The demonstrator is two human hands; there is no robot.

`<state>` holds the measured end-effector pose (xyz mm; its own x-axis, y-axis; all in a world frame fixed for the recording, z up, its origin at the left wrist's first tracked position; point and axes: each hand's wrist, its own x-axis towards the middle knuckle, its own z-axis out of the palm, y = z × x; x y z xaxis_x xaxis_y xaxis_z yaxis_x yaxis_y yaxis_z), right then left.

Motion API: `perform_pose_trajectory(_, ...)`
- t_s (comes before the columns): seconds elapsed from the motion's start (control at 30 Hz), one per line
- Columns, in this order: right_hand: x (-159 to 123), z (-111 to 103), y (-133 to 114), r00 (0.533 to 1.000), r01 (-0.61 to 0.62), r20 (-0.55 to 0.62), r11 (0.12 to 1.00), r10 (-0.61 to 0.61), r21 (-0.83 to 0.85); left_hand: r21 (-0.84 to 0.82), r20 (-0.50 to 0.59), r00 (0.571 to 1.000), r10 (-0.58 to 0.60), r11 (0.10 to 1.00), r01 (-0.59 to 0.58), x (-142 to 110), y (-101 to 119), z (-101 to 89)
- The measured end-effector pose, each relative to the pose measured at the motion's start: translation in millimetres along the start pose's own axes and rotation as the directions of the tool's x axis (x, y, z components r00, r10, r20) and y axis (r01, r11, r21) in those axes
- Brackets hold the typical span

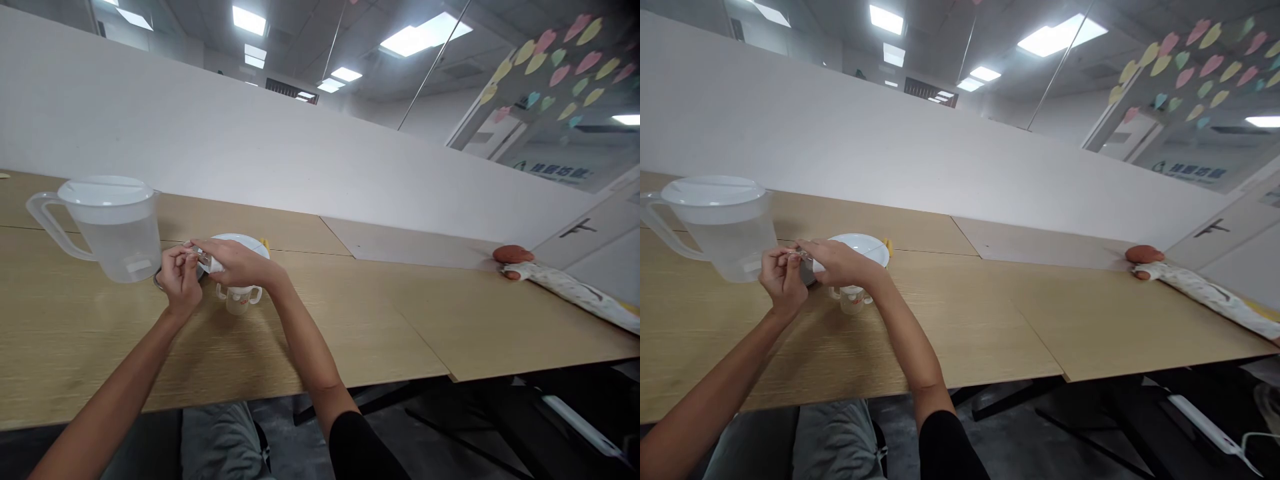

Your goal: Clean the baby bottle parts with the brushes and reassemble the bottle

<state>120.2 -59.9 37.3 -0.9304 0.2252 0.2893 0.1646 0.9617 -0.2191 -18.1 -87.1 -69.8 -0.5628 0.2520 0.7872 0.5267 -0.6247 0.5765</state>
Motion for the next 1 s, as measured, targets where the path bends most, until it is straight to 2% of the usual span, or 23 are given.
perform_pose_trajectory(0.2, 1, -3, -2, 0.999, -0.01, -0.041, 0.998, 0.013, 0.066, 0.005, -0.002, 0.995, 0.101, 0.995, -0.101, -5, -10, -1.7)
perform_pose_trajectory(0.33, 1, -7, 5, 0.998, -0.061, -0.003, 0.996, 0.061, 0.066, 0.086, 0.053, 0.981, 0.185, 0.978, -0.189, -11, -21, -4.0)
perform_pose_trajectory(0.4, 0, -9, 10, 0.995, -0.095, 0.013, 0.994, 0.095, 0.058, 0.119, 0.098, 0.98, 0.176, 0.975, -0.187, -12, -20, -4.2)
perform_pose_trajectory(0.5, -3, -11, 15, 0.982, -0.186, -0.028, 0.981, 0.188, 0.057, 0.135, 0.192, 0.972, 0.139, 0.977, -0.166, -13, -9, -2.8)
perform_pose_trajectory(0.6, -9, -17, 16, 0.961, -0.265, -0.069, 0.964, 0.266, 0.036, 0.075, 0.323, 0.932, 0.164, 0.977, -0.198, -19, 1, -0.4)
perform_pose_trajectory(0.7, -16, -25, 15, 0.935, -0.331, -0.124, 0.943, 0.332, 0.029, 0.002, 0.482, 0.855, 0.192, 0.975, -0.22, -27, 0, 1.8)
perform_pose_trajectory(0.77, -22, -32, 13, 0.91, -0.359, -0.204, 0.932, 0.361, 0.05, -0.001, 0.575, 0.795, 0.195, 0.972, -0.237, -32, -4, 3.1)
perform_pose_trajectory(0.83, -28, -39, 10, 0.893, -0.342, -0.291, 0.938, 0.344, 0.06, 0.028, 0.636, 0.753, 0.171, 0.97, -0.243, -36, -8, 4.3)
perform_pose_trajectory(0.93, -35, -47, 2, 0.904, -0.269, -0.327, 0.961, 0.276, 0.067, 0.102, 0.682, 0.725, 0.096, 0.969, -0.224, -38, -10, 5.4)
perform_pose_trajectory(1.0, -37, -49, -3, 0.936, -0.219, -0.262, 0.972, 0.235, 0.09, 0.145, 0.681, 0.73, 0.063, 0.965, -0.219, -39, -10, 5.9)
